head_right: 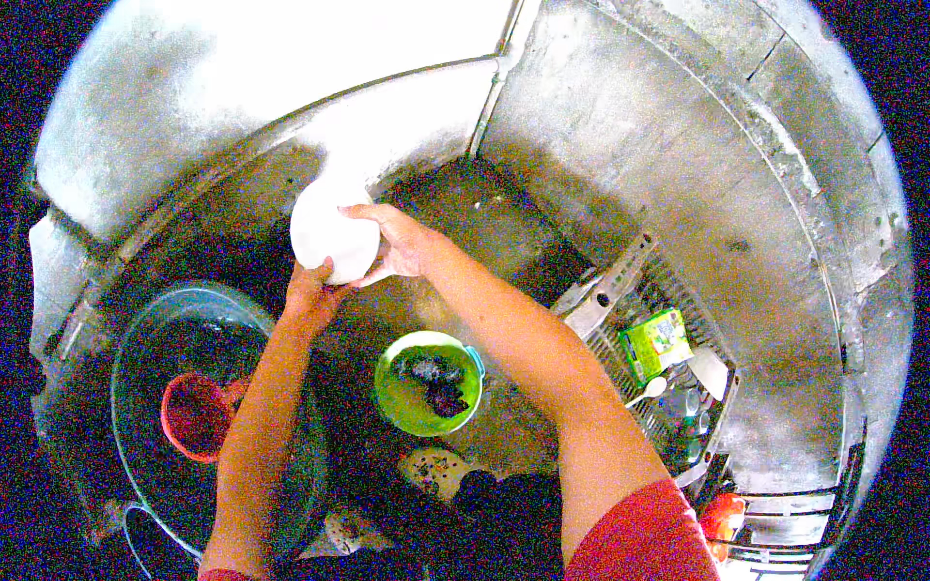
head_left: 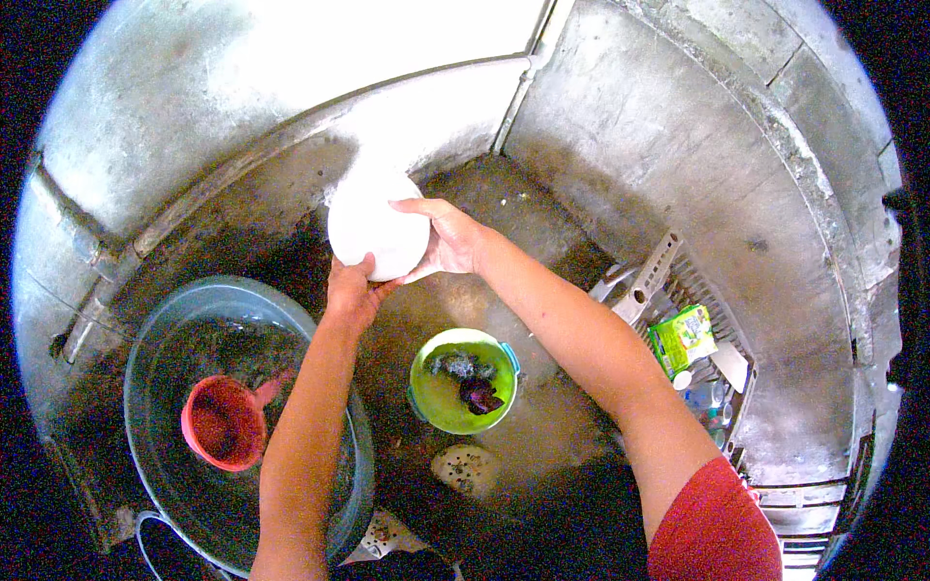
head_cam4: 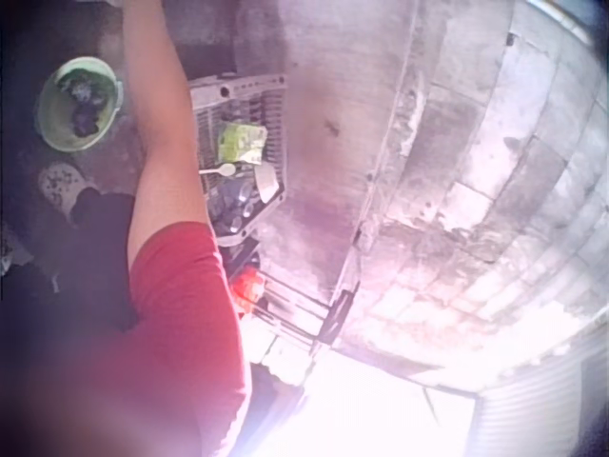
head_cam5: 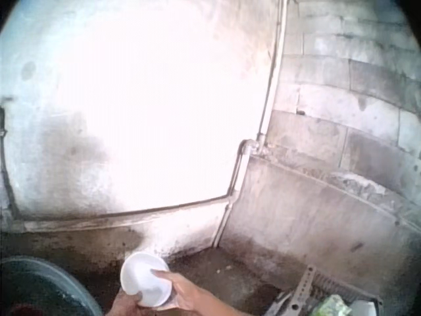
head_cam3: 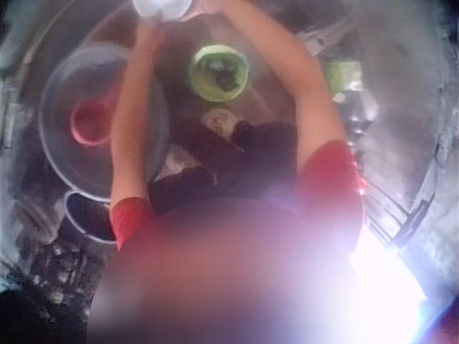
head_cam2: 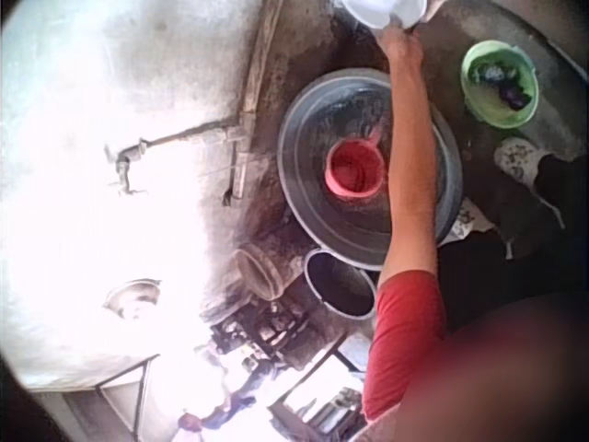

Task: The person washes two white bowls using a purple scrubber and rinses them with water from a pink cup. The cleaned bowls are placed on a dish rack.

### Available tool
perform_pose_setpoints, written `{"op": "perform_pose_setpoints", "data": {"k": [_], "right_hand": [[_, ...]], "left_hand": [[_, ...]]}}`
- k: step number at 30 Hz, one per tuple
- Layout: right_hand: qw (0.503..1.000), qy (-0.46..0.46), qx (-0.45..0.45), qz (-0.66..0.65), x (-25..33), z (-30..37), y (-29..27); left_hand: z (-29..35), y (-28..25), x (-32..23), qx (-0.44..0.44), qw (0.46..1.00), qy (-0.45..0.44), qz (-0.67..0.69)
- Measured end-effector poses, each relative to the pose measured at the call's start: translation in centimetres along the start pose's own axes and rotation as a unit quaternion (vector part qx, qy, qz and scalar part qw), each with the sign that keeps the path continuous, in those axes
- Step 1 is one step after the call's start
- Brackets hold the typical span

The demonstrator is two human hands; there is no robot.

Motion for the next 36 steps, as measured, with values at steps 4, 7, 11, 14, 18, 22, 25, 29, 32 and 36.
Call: {"op": "perform_pose_setpoints", "data": {"k": [4, 7, 11, 14, 18, 22, 25, 29, 32, 36], "right_hand": [[0.997, -0.057, -0.046, -0.007, -0.8, -1.3, -2.0], [0.987, -0.114, -0.105, 0.039, -0.9, -1.1, -3.0], [0.938, -0.245, -0.161, 0.185, -0.2, 0.0, -3.0], [0.819, -0.365, -0.261, 0.357, 0.5, 1.1, -1.9], [0.686, -0.436, -0.297, 0.501, 1.0, 2.3, 0.1], [0.511, -0.515, -0.296, 0.621, 1.0, 3.2, 1.4], [0.448, -0.539, -0.287, 0.653, 0.8, 3.5, 1.4], [0.407, -0.569, -0.262, 0.665, 0.4, 4.3, 0.2], [0.365, -0.570, -0.265, 0.687, -0.2, 5.5, -1.1], [0.386, -0.488, -0.314, 0.717, -1.0, 7.7, -2.7]], "left_hand": [[0.6, 0.9, -1.3, 0.055, 0.998, -0.003, -0.030], [0.7, 1.4, -1.7, 0.086, 0.995, 0.000, -0.047], [0.7, 1.5, -1.5, 0.129, 0.991, 0.010, -0.014], [0.0, 1.1, -1.3, 0.115, 0.987, -0.021, 0.111], [-0.6, 0.5, -1.5, 0.049, 0.973, -0.070, 0.217], [-0.2, 0.7, -2.0, 0.056, 0.975, -0.021, 0.216], [0.3, 1.0, -2.5, 0.078, 0.972, 0.014, 0.222], [0.5, 1.0, -3.2, 0.059, 0.960, -0.074, 0.265], [0.6, 1.5, -3.4, 0.125, 0.958, -0.102, 0.238], [1.0, 3.6, -3.7, 0.153, 0.962, -0.098, 0.204]]}}
Point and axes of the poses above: each hand's wrist, its own z-axis away from the middle knuckle, its own y-axis out of the palm, x = y × z, the point moved 1 cm from there along -z, towards the middle knuckle, and after that the axes turned 15 degrees about y, right-handed, at the moved point
